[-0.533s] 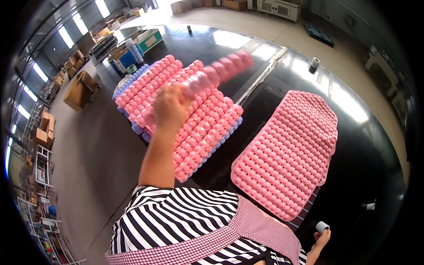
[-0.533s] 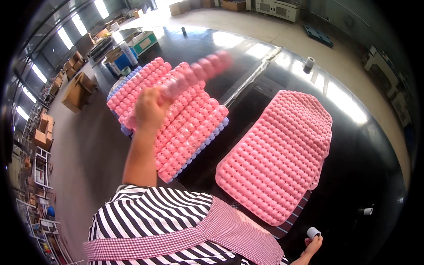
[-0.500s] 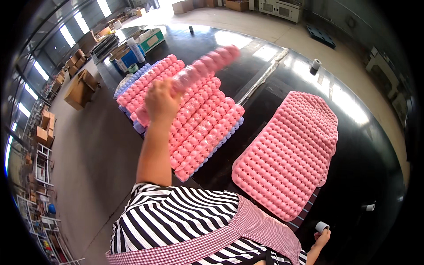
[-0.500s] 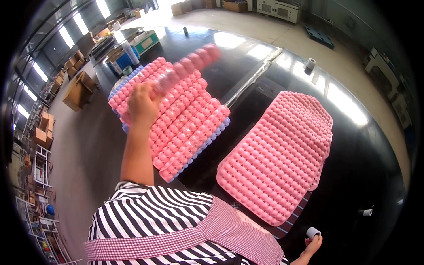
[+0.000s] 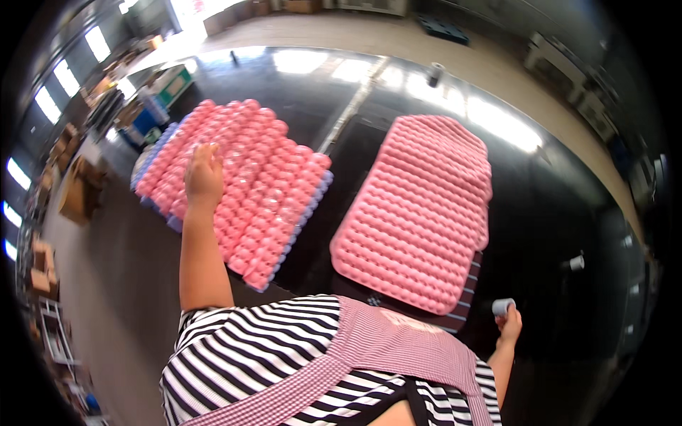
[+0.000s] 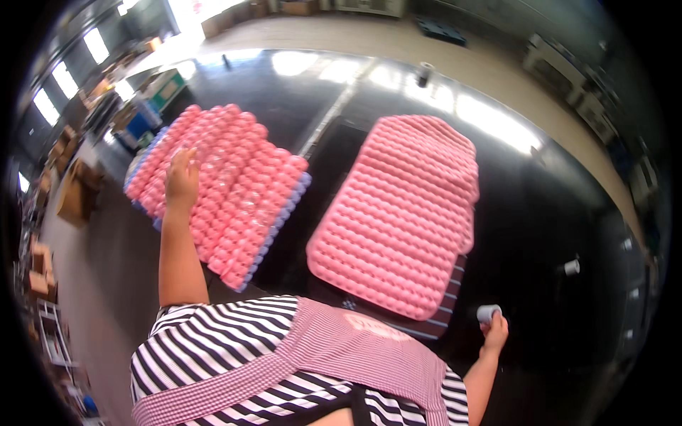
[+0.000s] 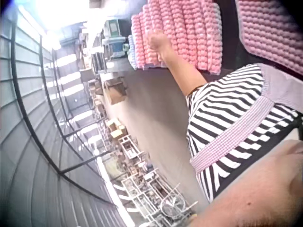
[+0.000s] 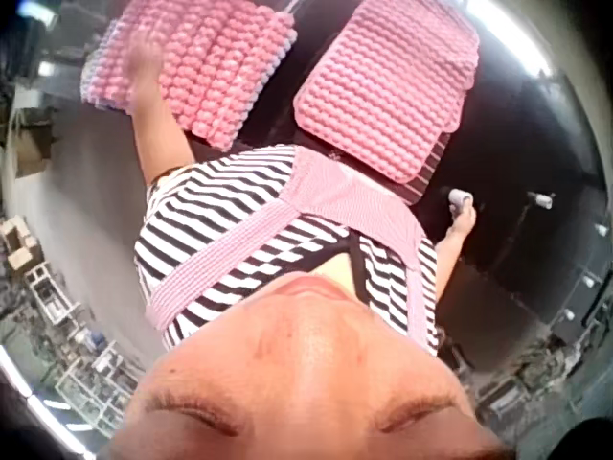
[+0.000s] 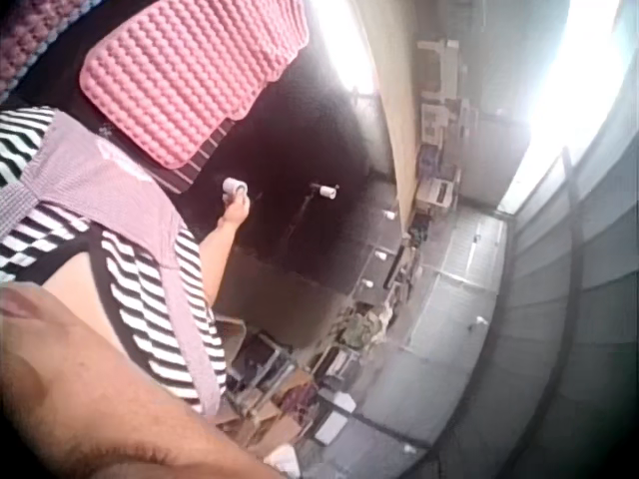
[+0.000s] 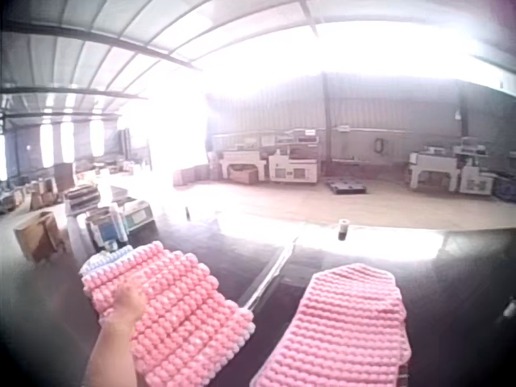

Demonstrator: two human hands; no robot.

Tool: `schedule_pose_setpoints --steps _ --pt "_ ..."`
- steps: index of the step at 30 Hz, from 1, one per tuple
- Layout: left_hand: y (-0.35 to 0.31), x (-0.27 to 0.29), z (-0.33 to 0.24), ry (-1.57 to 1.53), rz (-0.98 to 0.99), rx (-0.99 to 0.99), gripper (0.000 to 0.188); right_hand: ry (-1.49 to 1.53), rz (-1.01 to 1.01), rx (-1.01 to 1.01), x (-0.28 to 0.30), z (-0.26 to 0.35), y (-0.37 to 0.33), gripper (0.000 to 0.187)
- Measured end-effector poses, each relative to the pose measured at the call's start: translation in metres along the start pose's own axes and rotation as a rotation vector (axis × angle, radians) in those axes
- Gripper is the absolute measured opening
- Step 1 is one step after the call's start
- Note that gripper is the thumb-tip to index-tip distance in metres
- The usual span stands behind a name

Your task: The person rolls several pink foam mats by hand, secures each roll with a piece of tape, and places the completed rolls onto a stack of similar mats on a table.

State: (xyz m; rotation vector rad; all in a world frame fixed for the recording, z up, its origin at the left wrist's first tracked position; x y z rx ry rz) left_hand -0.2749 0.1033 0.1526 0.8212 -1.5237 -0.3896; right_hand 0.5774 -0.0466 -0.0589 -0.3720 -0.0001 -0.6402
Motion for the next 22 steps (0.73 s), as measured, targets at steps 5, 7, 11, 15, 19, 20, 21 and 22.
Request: schedule_pose_setpoints --steps 5,7,11,15,19,20,21,22 --pt "-0.122 -0.023 -0.16 -0.73 0.733 -0.174 0.02 -0.447 -0.414 0.531 -0.061 0.017 -0.058 0.047" --pt "-0.169 -0.051 -0.184 -0.636 0.867 -0.101 0.039 -0.46 -0.263 0.876 -0.098 0.027 -0.087 0.04" --pt "-0.208 -0.072 -0.208 -0.357 0.78 -0.122 0.055 -0.684 0.087 0.662 -0.153 0.001 -0.104 0.057" --pt "-0.212 -0.067 -0.211 -0.279 0.7 -0.169 0.059 -0.769 0.059 0.636 -0.197 -0.002 -0.12 0.07" --pt "-0.213 -0.065 -0.204 -0.325 0.673 -0.148 0.067 -0.59 0.167 0.576 -0.204 0.006 -0.126 0.07" --pt "-0.214 -0.065 -0.203 -0.325 0.675 -0.151 0.067 -0.589 0.165 0.574 -0.205 0.008 -0.125 0.07" --pt "-0.214 -0.065 -0.202 -0.347 0.649 -0.182 0.067 -0.442 0.198 0.458 -0.205 0.009 -0.122 0.07" --pt "-0.214 -0.065 -0.202 -0.369 0.625 -0.211 0.068 -0.295 0.23 0.341 -0.205 0.01 -0.118 0.071"
Point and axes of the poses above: each hand's wrist, its own y-axis towards the middle knuckle, its own x-axis out of the back of the hand, z = x × y, the point moved 1 cm from there along y, towards the middle knuckle, and after that the axes turned 7 degrees about y, right-handed, at the moved point
